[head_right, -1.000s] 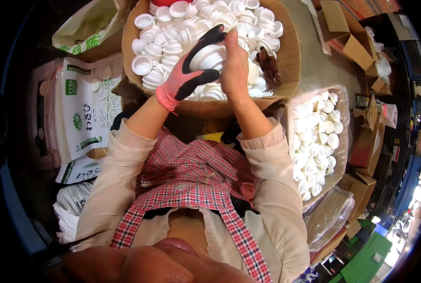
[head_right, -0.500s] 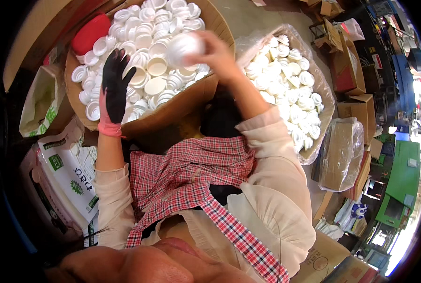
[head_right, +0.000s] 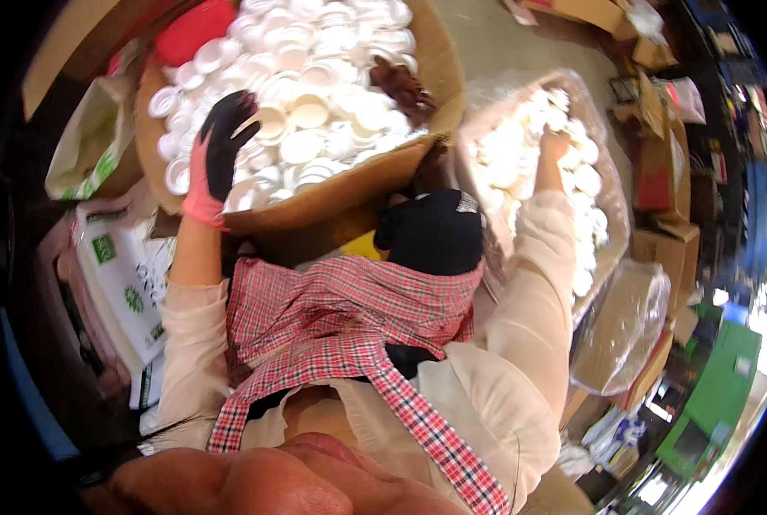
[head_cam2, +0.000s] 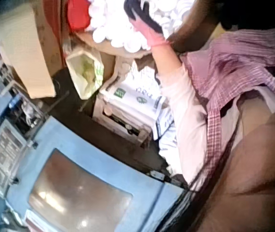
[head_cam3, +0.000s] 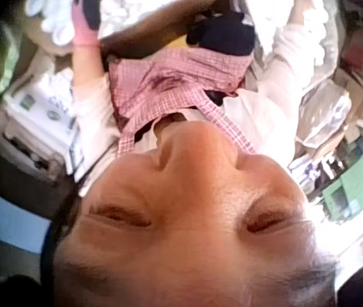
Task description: The person repeatedly picks up small white plastic cups from a cardboard box and stacks them into a growing pile. The person wears pink gloves and uses both hands to handle the cups, occasionally adjusting the stack.
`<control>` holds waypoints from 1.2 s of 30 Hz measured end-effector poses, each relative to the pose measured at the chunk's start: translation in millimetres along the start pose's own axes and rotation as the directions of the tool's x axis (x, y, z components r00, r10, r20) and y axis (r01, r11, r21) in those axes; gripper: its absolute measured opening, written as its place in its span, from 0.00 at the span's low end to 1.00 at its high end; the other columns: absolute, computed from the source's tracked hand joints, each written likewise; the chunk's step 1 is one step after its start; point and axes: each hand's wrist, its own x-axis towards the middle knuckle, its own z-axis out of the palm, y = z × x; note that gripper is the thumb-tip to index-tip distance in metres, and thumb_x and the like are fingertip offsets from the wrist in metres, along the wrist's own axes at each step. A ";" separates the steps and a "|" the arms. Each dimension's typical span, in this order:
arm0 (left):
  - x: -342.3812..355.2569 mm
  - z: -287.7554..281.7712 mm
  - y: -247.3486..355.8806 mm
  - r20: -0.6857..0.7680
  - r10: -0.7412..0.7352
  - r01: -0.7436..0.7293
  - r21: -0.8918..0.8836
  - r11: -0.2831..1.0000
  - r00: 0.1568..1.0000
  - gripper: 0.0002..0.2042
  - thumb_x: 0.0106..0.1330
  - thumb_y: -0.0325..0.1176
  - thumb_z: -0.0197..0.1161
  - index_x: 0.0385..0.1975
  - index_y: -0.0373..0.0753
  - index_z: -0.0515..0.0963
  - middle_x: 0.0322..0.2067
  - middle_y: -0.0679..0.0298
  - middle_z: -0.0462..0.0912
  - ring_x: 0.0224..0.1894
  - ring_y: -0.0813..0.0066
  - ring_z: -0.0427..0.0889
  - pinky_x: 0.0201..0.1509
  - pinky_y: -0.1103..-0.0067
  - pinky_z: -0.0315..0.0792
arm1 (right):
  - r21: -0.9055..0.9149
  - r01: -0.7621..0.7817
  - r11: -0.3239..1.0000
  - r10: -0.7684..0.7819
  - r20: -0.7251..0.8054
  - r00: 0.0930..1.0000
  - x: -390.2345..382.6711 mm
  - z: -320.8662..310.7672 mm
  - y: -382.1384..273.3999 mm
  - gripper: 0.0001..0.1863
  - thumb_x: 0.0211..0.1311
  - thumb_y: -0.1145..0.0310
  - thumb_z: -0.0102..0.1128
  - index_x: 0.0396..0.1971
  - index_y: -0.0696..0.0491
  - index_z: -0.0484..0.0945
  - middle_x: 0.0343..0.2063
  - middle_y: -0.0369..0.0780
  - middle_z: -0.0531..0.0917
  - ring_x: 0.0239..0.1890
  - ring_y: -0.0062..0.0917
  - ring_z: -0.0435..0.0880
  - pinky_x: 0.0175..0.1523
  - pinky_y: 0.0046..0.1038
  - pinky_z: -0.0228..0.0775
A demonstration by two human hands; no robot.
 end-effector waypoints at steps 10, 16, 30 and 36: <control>-3.2 -21.5 12.1 -0.070 0.097 -0.108 -0.173 0.979 0.993 0.16 0.72 0.28 0.46 0.56 0.28 0.66 0.54 0.51 0.73 0.57 0.60 0.75 0.60 0.68 0.73 | 0.617 0.768 0.174 -0.968 0.248 0.020 -285.7 -52.7 -315.3 0.14 0.59 0.69 0.61 0.45 0.56 0.78 0.41 0.46 0.80 0.40 0.36 0.82 0.43 0.32 0.74; -9.8 -29.5 31.3 -0.059 0.007 -0.018 -0.184 0.983 0.998 0.17 0.70 0.37 0.53 0.54 0.34 0.72 0.47 0.60 0.79 0.49 0.71 0.80 0.54 0.77 0.73 | 0.376 0.906 0.196 -0.951 0.297 0.082 -328.0 35.2 -359.1 0.10 0.53 0.70 0.58 0.35 0.56 0.75 0.38 0.49 0.79 0.38 0.46 0.79 0.41 0.44 0.71; -11.7 -57.9 1.0 -0.130 0.263 -0.251 0.099 0.963 0.956 0.31 0.57 0.56 0.62 0.56 0.43 0.72 0.55 0.57 0.73 0.59 0.56 0.69 0.68 0.57 0.52 | 0.423 0.850 0.314 -0.939 0.270 0.213 -286.1 -18.7 -413.1 0.18 0.57 0.66 0.64 0.44 0.59 0.79 0.35 0.49 0.84 0.36 0.36 0.84 0.40 0.35 0.75; -6.3 -53.1 21.9 0.367 -0.002 0.361 -0.913 0.192 0.930 0.29 0.64 0.51 0.57 0.61 0.40 0.66 0.62 0.55 0.67 0.65 0.54 0.64 0.67 0.50 0.49 | 0.342 0.789 0.510 -0.849 0.347 0.399 -301.2 34.5 -377.7 0.15 0.48 0.62 0.68 0.27 0.58 0.77 0.27 0.49 0.82 0.33 0.44 0.81 0.38 0.40 0.72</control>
